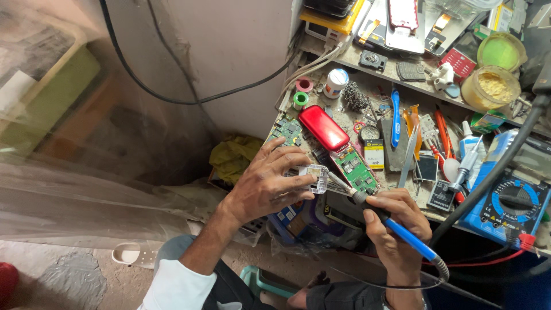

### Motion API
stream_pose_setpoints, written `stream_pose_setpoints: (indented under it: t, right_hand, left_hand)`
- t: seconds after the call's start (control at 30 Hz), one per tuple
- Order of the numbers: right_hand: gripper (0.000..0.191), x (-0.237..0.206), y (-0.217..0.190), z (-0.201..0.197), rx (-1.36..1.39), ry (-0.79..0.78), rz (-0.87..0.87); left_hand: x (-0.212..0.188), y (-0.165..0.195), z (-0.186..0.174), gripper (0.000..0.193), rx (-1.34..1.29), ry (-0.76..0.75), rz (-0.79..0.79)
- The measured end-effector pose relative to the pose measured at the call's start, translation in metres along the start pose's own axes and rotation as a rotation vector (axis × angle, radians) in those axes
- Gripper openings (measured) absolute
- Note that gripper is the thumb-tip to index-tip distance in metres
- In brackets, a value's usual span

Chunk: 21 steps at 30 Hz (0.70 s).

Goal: The person disassembles a red flip phone, removes the battery, and uses a soldering iron and tweezers to work on the internal circuit board. They apply flux to the board and continue soldering components.

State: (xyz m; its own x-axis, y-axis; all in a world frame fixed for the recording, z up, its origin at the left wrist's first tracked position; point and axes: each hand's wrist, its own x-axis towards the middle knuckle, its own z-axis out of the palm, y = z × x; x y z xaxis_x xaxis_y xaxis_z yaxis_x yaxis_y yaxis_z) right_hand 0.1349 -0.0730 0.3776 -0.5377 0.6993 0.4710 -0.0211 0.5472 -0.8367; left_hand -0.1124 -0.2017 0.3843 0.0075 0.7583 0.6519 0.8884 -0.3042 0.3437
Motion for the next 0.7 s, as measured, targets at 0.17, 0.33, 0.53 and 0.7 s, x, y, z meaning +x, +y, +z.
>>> stream_pose_setpoints:
  t: [0.17,0.33,0.53,0.7]
  right_hand:
    - [0.022,-0.0013,0.0016,0.0,0.026,-0.003,0.019]
    - [0.023,-0.0023,0.003,0.0005,0.054,0.023,0.0]
    - [0.024,-0.0016,0.0026,0.0035,0.039,0.008,0.047]
    - [0.023,-0.0005,0.0023,0.0035,0.042,0.004,0.041]
  left_hand:
    - [-0.0003,-0.0002,0.001,0.03,0.007,-0.003,-0.002]
    - [-0.0008,-0.0006,0.0012,0.03,0.005,-0.002,-0.007]
    - [-0.0017,-0.0034,0.0008,0.031,0.006,-0.002,-0.007]
    - [-0.0026,-0.0041,0.0017,0.031,0.01,0.0,-0.009]
